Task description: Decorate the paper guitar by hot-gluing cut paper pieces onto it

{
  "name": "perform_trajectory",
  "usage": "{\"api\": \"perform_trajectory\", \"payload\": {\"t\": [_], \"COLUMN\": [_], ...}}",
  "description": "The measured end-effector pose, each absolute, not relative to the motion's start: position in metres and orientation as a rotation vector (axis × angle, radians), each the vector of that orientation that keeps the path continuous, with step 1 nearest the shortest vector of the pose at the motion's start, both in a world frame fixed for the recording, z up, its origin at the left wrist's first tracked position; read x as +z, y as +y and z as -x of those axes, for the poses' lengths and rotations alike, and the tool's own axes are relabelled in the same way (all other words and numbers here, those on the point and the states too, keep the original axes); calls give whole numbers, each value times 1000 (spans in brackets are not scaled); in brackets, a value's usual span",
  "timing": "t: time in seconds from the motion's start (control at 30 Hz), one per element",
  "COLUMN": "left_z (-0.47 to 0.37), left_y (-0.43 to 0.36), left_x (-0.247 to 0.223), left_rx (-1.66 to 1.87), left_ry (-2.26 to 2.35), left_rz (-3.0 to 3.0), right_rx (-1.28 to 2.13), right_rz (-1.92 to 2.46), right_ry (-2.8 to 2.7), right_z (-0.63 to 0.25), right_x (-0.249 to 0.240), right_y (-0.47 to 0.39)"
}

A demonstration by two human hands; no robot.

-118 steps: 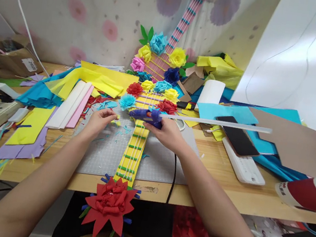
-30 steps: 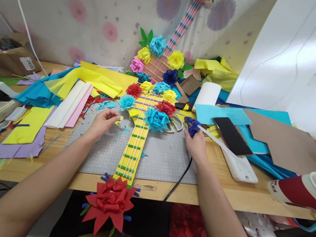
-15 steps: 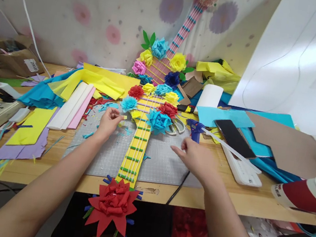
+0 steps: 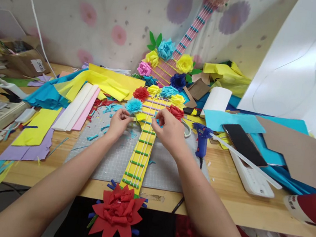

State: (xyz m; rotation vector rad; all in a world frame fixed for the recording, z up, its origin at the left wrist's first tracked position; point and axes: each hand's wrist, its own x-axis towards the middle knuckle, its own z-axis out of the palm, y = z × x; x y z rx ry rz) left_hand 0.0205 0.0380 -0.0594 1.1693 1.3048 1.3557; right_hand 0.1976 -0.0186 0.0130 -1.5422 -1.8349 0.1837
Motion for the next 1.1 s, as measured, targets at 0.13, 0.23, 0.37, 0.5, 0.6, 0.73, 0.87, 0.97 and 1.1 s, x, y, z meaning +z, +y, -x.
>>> {"api": "perform_trajectory", "payload": {"t": [0.13, 0.23, 0.37, 0.5, 0.6, 0.73, 0.87, 0.97, 1.1], "left_z": [-21, -21, -24, -27, -27, -27, -27, -26, -23], "left_y": [38, 39, 39, 40, 39, 37, 38, 38, 37], "left_x": [-60, -59, -58, -58, -56, -54, -54, -54, -54], "left_rx": [1347, 1341, 1327, 1324, 1327, 1322, 1318, 1315, 1295], "left_ry": [1306, 1315, 1317, 1305, 1291, 1257, 1251, 1278, 1285], "left_rz": [-1173, -1163, -1153, -1160, -1144, -1134, -1138, -1120, -1136], "right_rx": [176, 171, 152, 116, 113, 88, 81, 82, 83], "right_rz": [1529, 1505, 1490, 1489, 1508, 1512, 1511, 1505, 1510], "right_ry": [-1759, -1729, -1734, -1746, -1727, -1714, -1717, -1713, -1708], "right_z": [-205, -206, -207, -209, -210, -212, -213, -213, -214], "right_x": [4, 3, 3, 2, 1, 0, 0, 0, 1], "right_y": [-24, -25, -25, -25, -24, -23, -22, -22, -22]}}
